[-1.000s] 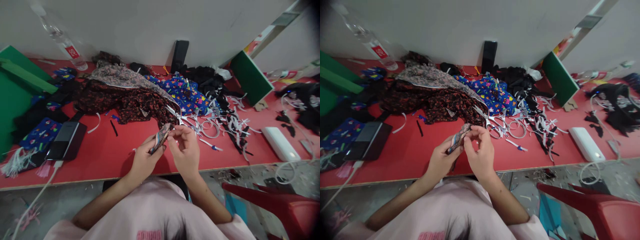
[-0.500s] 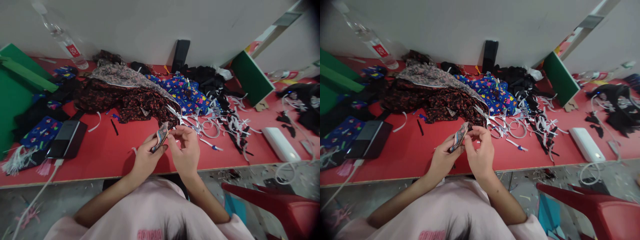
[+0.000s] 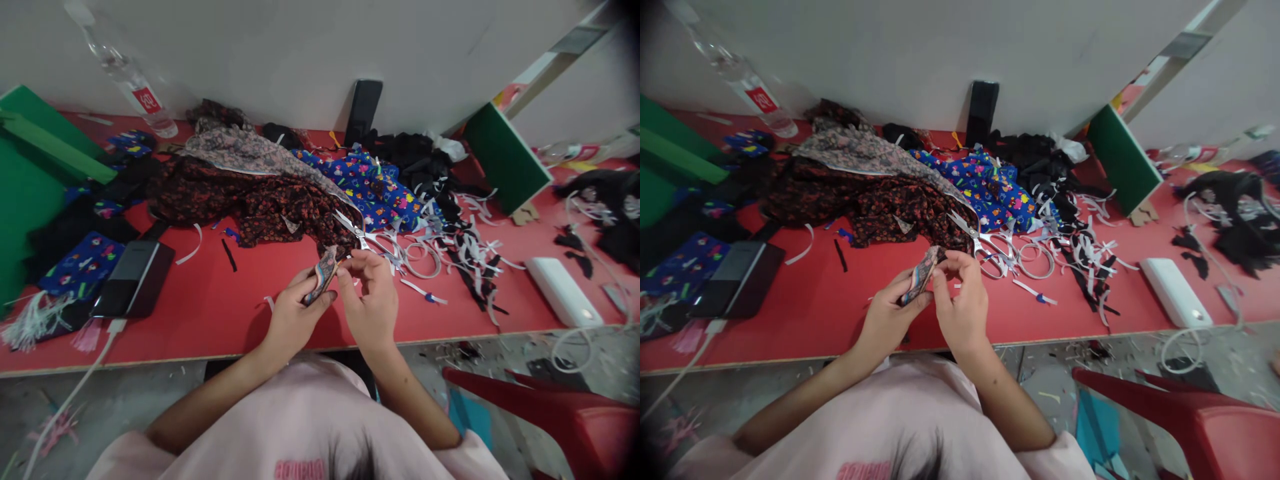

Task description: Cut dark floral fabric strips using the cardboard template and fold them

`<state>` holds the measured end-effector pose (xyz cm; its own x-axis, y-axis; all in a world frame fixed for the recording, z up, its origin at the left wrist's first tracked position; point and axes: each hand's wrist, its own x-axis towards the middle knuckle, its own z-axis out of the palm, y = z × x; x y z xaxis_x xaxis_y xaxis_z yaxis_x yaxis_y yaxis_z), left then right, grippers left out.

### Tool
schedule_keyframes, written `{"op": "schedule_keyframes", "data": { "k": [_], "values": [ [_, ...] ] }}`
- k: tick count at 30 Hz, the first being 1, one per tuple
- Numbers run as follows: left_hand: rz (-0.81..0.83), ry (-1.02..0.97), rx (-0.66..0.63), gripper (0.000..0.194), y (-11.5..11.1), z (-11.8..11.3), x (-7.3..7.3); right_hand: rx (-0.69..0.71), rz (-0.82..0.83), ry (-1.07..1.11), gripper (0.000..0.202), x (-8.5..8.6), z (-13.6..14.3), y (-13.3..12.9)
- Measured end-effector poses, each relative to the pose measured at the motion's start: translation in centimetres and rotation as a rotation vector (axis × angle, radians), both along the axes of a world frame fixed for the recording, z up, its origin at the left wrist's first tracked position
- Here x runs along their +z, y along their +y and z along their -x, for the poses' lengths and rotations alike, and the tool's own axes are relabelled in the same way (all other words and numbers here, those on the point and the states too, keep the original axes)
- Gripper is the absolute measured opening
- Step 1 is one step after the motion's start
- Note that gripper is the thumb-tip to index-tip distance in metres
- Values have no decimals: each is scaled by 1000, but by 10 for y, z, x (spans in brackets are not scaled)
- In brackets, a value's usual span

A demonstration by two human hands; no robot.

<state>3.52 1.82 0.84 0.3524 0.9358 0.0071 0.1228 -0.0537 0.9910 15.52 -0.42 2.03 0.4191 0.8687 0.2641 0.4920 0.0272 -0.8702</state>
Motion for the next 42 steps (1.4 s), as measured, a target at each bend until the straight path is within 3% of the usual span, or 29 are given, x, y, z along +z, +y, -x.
{"op": "schedule_keyframes", "data": {
  "k": [42],
  "values": [
    [145,-145,1,32,-2,0,-4,54,23,-43,18,-3,-6,1]
  ]
}}
